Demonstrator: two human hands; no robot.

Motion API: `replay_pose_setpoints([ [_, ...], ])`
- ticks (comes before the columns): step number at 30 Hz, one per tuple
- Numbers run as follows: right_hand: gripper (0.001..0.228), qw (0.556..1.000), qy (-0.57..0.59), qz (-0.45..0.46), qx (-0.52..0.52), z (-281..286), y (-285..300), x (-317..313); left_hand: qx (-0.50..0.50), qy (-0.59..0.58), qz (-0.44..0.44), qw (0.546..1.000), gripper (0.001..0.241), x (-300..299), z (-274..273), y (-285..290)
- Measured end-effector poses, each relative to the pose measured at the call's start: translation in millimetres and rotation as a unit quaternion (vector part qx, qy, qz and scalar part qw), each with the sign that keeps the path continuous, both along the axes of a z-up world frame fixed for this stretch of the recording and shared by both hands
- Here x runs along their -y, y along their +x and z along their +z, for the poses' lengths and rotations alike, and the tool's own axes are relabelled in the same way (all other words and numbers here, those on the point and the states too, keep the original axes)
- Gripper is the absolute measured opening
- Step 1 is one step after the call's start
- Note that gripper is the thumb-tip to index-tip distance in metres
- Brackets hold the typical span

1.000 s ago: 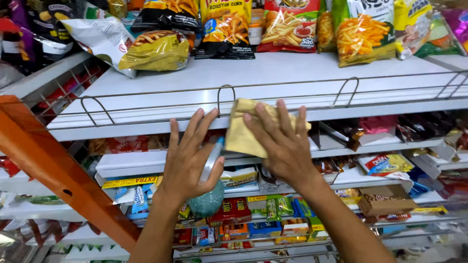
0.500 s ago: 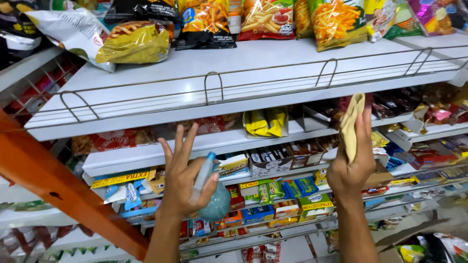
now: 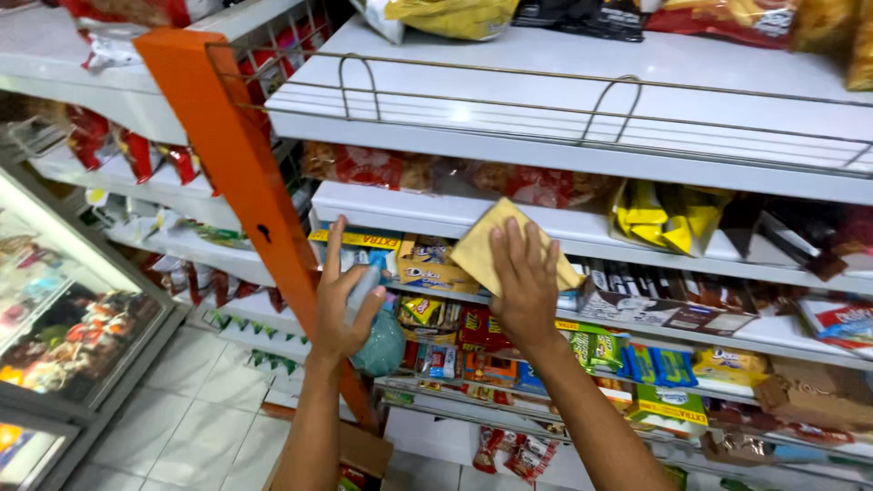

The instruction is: The person sprays a cleaning solution and wipes down store shelves filled with snack bags and boxes with a cloth.

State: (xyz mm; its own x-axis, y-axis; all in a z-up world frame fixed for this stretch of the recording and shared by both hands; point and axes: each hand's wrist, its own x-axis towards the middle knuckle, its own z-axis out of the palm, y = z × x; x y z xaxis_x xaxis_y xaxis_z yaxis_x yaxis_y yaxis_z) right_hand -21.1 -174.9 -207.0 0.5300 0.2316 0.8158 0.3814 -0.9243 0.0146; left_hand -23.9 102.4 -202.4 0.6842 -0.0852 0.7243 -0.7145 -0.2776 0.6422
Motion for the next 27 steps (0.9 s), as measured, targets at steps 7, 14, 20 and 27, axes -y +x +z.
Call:
replay_pose_setpoints([
  [7, 0.069, 0.983, -0.138, 0.122, 0.002, 22, 33, -86, 0.034, -0.051, 0.000, 0.998, 0.034, -25, 3, 0],
  [14, 0.068, 0.963, -0.220, 0.147, -0.057, 61, 5, -41, 0.017, -0.084, -0.002, 0.996, 0.034, -37, 2, 9],
  [20, 0.069, 0.972, -0.221, 0.079, -0.028, 53, 3, -42, -0.014, -0.091, -0.048, 0.995, 0.036, -54, 0, 12],
  [27, 0.071, 0.963, -0.192, 0.184, -0.043, 64, 37, -141, -0.043, -0.117, -0.113, 0.986, 0.039, -65, 3, 12],
])
